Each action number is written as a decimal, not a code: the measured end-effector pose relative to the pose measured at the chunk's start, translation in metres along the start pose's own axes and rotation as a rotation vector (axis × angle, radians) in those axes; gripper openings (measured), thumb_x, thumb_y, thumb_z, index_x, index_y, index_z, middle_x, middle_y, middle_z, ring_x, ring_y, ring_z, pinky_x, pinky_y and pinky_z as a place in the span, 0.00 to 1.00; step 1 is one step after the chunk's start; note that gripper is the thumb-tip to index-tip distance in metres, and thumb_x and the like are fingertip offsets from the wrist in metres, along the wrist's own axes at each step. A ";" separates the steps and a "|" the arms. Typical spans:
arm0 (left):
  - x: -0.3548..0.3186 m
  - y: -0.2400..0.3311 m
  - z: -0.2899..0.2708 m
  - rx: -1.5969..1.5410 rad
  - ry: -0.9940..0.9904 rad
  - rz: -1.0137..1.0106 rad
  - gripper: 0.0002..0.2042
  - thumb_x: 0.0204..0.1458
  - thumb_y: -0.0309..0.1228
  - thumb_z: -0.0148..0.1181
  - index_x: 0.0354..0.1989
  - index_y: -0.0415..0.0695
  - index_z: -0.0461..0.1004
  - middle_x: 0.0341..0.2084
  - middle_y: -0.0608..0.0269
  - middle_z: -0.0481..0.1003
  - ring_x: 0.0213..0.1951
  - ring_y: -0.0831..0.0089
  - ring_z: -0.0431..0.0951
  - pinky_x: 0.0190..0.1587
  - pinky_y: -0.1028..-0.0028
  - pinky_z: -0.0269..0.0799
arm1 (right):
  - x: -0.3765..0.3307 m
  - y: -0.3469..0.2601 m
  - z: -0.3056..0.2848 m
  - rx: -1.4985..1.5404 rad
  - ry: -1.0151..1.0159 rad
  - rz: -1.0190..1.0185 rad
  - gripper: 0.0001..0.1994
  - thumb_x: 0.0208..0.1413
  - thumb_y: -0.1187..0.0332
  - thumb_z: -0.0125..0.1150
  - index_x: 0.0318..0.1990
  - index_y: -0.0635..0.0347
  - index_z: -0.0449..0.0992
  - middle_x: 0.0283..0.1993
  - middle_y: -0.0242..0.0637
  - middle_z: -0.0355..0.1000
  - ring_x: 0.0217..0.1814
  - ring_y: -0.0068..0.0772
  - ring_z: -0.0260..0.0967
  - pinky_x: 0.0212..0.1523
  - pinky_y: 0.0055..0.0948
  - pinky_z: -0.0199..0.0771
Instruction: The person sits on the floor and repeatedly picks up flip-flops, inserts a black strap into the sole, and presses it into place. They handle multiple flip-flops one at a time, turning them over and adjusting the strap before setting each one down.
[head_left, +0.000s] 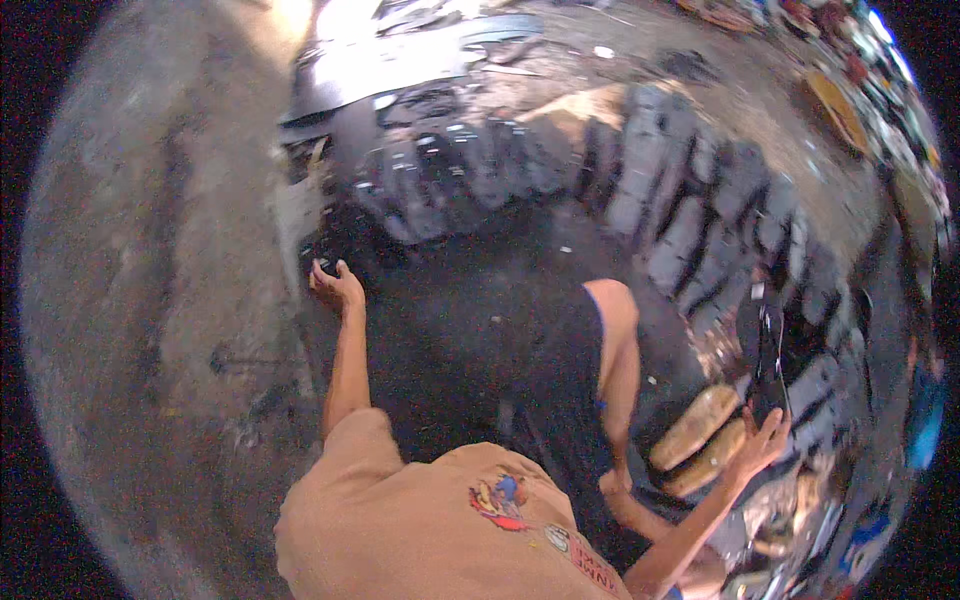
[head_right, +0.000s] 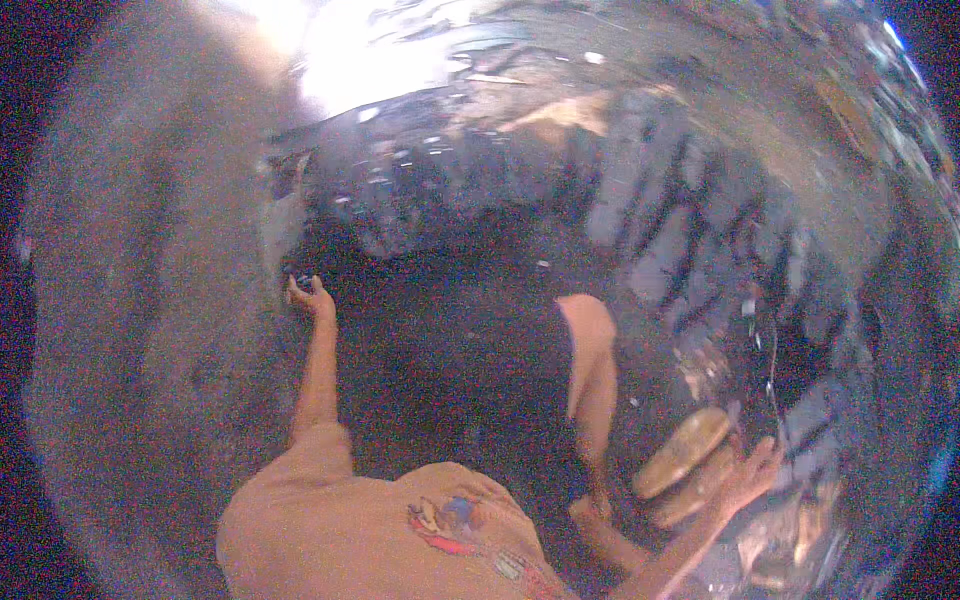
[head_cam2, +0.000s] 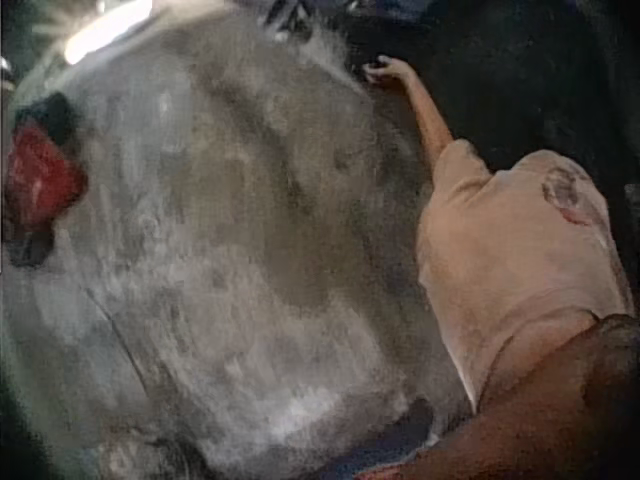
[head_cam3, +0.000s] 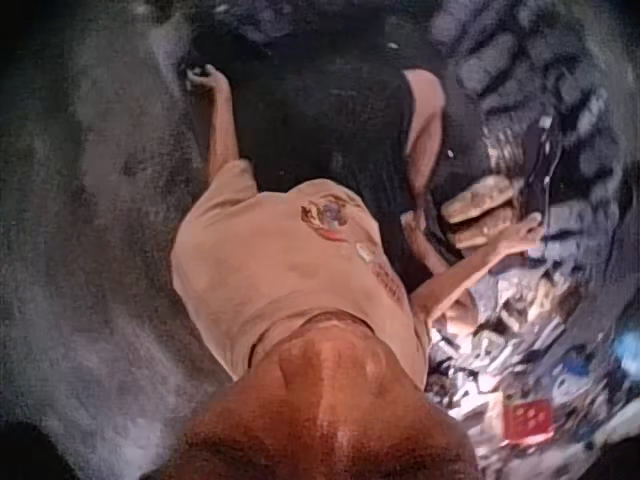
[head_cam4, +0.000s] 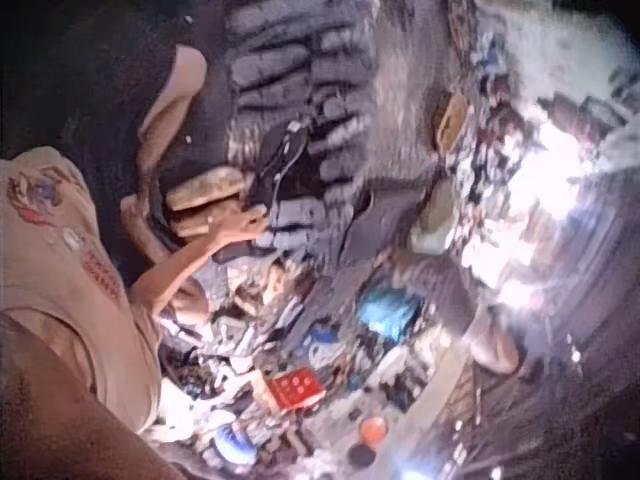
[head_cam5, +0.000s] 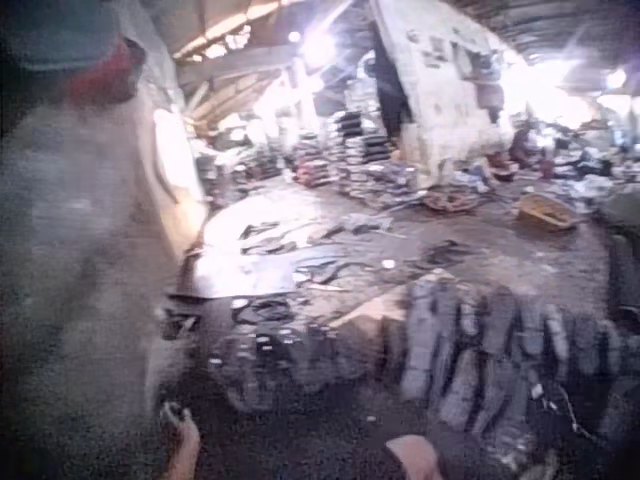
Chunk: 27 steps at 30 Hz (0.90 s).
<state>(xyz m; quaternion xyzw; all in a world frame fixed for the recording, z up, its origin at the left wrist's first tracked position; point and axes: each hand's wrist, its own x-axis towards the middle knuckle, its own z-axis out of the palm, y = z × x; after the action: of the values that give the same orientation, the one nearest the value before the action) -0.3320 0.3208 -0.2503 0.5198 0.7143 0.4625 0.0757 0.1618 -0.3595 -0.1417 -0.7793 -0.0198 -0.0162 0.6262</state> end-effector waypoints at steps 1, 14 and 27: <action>-0.052 0.044 0.004 -0.268 -0.174 0.137 0.22 0.69 0.30 0.61 0.70 0.40 0.71 0.62 0.50 0.76 0.59 0.61 0.80 0.62 0.60 0.78 | -0.020 -0.012 -0.014 0.122 -0.018 0.019 0.28 0.73 0.55 0.62 0.68 0.72 0.70 0.61 0.50 0.76 0.55 0.43 0.78 0.45 0.38 0.87; -0.387 0.436 -0.222 -1.190 -1.642 1.185 0.17 0.55 0.20 0.71 0.54 0.40 0.84 0.56 0.50 0.78 0.58 0.57 0.81 0.62 0.62 0.77 | -0.146 -0.123 0.002 -0.019 -0.016 -0.233 0.22 0.60 0.75 0.73 0.62 0.63 0.78 0.64 0.49 0.77 0.69 0.47 0.75 0.70 0.40 0.72; -0.407 0.427 -0.232 -1.185 -1.822 1.423 0.28 0.43 0.12 0.72 0.54 0.45 0.71 0.48 0.54 0.76 0.51 0.54 0.83 0.57 0.53 0.79 | -0.157 -0.163 -0.031 -0.036 -0.090 -0.460 0.25 0.44 0.78 0.73 0.55 0.63 0.83 0.59 0.46 0.81 0.63 0.51 0.81 0.61 0.45 0.83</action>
<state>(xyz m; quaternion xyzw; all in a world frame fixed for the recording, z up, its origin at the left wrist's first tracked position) 0.0003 -0.1316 0.0437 0.7956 -0.3367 0.1266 0.4874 -0.0028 -0.3567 0.0157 -0.7653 -0.2245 -0.1241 0.5904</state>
